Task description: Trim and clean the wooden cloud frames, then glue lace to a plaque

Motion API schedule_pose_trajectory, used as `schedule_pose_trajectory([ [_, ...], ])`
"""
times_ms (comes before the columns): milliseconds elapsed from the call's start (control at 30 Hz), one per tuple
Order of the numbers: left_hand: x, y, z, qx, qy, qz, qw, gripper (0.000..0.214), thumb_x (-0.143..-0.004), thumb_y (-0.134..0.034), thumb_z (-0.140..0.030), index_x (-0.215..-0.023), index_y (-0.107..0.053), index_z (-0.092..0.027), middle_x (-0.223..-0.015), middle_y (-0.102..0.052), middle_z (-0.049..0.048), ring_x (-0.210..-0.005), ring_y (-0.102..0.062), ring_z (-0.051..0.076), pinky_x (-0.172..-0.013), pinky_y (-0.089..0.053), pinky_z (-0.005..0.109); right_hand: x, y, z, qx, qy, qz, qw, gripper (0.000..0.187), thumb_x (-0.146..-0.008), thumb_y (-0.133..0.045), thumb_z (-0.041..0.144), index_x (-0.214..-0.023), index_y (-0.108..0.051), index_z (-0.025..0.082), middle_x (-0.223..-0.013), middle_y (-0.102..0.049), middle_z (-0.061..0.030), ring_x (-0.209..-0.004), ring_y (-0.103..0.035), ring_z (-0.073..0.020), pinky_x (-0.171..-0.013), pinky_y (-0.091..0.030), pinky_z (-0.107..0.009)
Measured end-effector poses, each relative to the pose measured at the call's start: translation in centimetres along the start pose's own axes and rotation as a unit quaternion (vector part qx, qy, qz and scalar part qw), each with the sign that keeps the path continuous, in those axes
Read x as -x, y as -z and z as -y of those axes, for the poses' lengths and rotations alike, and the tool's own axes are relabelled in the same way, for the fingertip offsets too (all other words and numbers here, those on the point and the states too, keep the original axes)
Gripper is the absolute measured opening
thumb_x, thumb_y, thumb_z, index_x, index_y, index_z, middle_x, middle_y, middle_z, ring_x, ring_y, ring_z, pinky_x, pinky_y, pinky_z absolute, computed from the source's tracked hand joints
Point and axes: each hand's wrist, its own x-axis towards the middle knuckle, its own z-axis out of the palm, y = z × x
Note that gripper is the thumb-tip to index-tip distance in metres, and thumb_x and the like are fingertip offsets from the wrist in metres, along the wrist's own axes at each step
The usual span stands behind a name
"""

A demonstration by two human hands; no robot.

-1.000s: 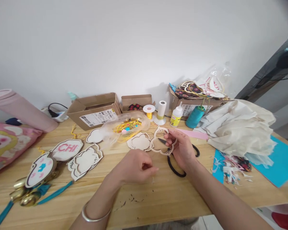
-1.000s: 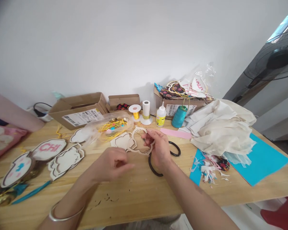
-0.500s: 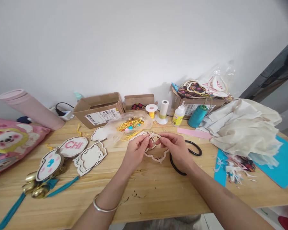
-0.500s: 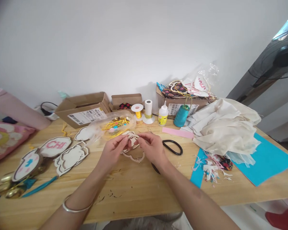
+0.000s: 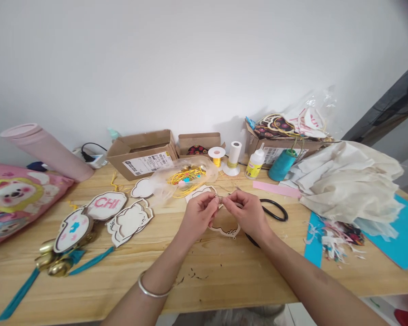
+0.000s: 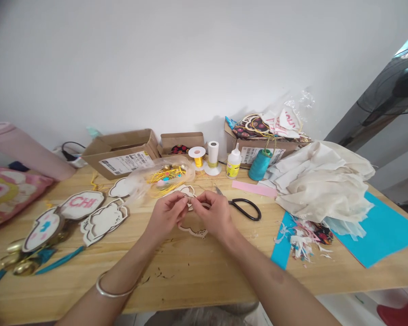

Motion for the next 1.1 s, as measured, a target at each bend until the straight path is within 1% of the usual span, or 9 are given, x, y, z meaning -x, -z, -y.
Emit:
schedule_pose_trajectory([
  [167, 0.1, -0.2, 0.2, 0.013, -0.013, -0.042, 0.999, 0.021, -0.075, -0.046, -0.027, -0.057, -0.046, -0.016, -0.042, -0.031, -0.0079, -0.036, -0.027, 0.003, -0.035, -0.021, 0.017, 0.3, -0.3, -0.3, 0.019, 0.031, -0.014, 0.999, 0.019, -0.065, -0.061, 0.031, -0.055, -0.056, 0.016, -0.05, -0.054, 0.0021, -0.045, -0.043, -0.0079, -0.042, -0.034, -0.019],
  [367, 0.2, 0.0, 0.7, 0.039, -0.013, -0.045, 0.998, 0.018, -0.074, -0.045, -0.023, -0.057, -0.046, -0.016, -0.043, -0.028, -0.0081, -0.038, -0.023, 0.004, -0.037, -0.018, 0.018, 0.5, -0.5, -0.3, 0.011, 0.041, -0.025, 0.999, 0.02, -0.066, -0.061, 0.031, -0.053, -0.055, 0.016, -0.048, -0.052, 0.0026, -0.043, -0.041, -0.0071, -0.041, -0.034, -0.019],
  [500, 0.3, -0.1, -0.1, 0.028, 0.003, -0.025, 0.999, 0.02, -0.075, -0.046, -0.028, -0.06, -0.046, -0.016, -0.042, -0.033, -0.0077, -0.037, -0.026, 0.004, -0.037, -0.022, 0.018, 0.4, -0.3, -0.1, -0.008, 0.025, -0.016, 1.0, 0.022, -0.067, -0.061, 0.032, -0.053, -0.054, 0.017, -0.046, -0.049, 0.0039, -0.041, -0.038, -0.0063, -0.04, -0.033, -0.019],
  [567, 0.4, -0.1, -0.6, 0.028, 0.006, -0.011, 1.0, 0.02, -0.075, -0.048, -0.032, -0.066, -0.051, -0.015, -0.045, -0.04, -0.0063, -0.038, -0.031, 0.004, -0.038, -0.026, 0.018, 0.3, 0.0, 0.1, -0.024, 0.01, -0.021, 0.999, 0.022, -0.067, -0.061, 0.033, -0.054, -0.054, 0.017, -0.044, -0.047, 0.0048, -0.039, -0.037, -0.0058, -0.039, -0.033, -0.019],
  [633, 0.3, 0.0, -0.8, 0.032, 0.0, -0.01, 0.999, 0.022, -0.074, -0.05, -0.035, -0.073, -0.054, -0.014, -0.051, -0.046, -0.0044, -0.039, -0.033, 0.004, -0.039, -0.029, 0.019, 0.2, 0.2, 0.3, -0.032, 0.007, -0.024, 0.999, 0.02, -0.067, -0.061, 0.033, -0.056, -0.057, 0.017, -0.046, -0.05, 0.0043, -0.041, -0.039, -0.0061, -0.041, -0.035, -0.019],
  [733, 0.2, 0.2, -0.7, -0.005, -0.016, -0.016, 1.0, 0.021, -0.073, -0.052, -0.033, -0.074, -0.058, -0.013, -0.055, -0.048, -0.0034, -0.042, -0.034, 0.004, -0.041, -0.028, 0.018, 0.0, 0.5, 0.4, -0.027, 0.017, -0.011, 0.999, 0.015, -0.067, -0.061, 0.031, -0.068, -0.064, 0.017, -0.058, -0.06, 0.0006, -0.049, -0.048, -0.0082, -0.048, -0.04, -0.02],
  [833, 0.2, 0.4, -0.5, -0.068, -0.028, -0.017, 0.997, 0.023, -0.074, -0.05, -0.032, -0.064, -0.059, -0.013, -0.053, -0.046, -0.0034, -0.045, -0.034, 0.005, -0.042, -0.027, 0.018, -0.1, 0.6, 0.2, -0.039, 0.015, 0.002, 0.999, 0.016, -0.066, -0.062, 0.03, -0.074, -0.068, 0.018, -0.068, -0.065, -0.0019, -0.056, -0.053, -0.0103, -0.053, -0.043, -0.022],
  [967, 0.3, 0.4, -0.6, -0.113, -0.043, -0.018, 0.993, 0.029, -0.075, -0.048, -0.032, -0.054, -0.055, -0.014, -0.048, -0.039, -0.0047, -0.045, -0.031, 0.006, -0.044, -0.026, 0.019, -0.3, 0.6, -0.1, -0.051, -0.014, 0.005, 0.999, 0.017, -0.063, -0.065, 0.032, -0.066, -0.068, 0.016, -0.055, -0.061, 0.0005, -0.045, -0.046, -0.0074, -0.043, -0.037, -0.02],
  [1100, 0.4, 0.3, -0.5, -0.119, -0.05, -0.016, 0.992, 0.027, -0.076, -0.048, -0.031, -0.056, -0.056, -0.014, -0.048, -0.038, -0.0047, -0.046, -0.031, 0.006, -0.045, -0.027, 0.019, -0.3, 0.6, -0.1, -0.06, -0.027, -0.003, 0.998, 0.019, -0.06, -0.068, 0.033, -0.06, -0.066, 0.015, -0.05, -0.058, 0.001, -0.043, -0.043, -0.0063, -0.04, -0.034, -0.019],
])
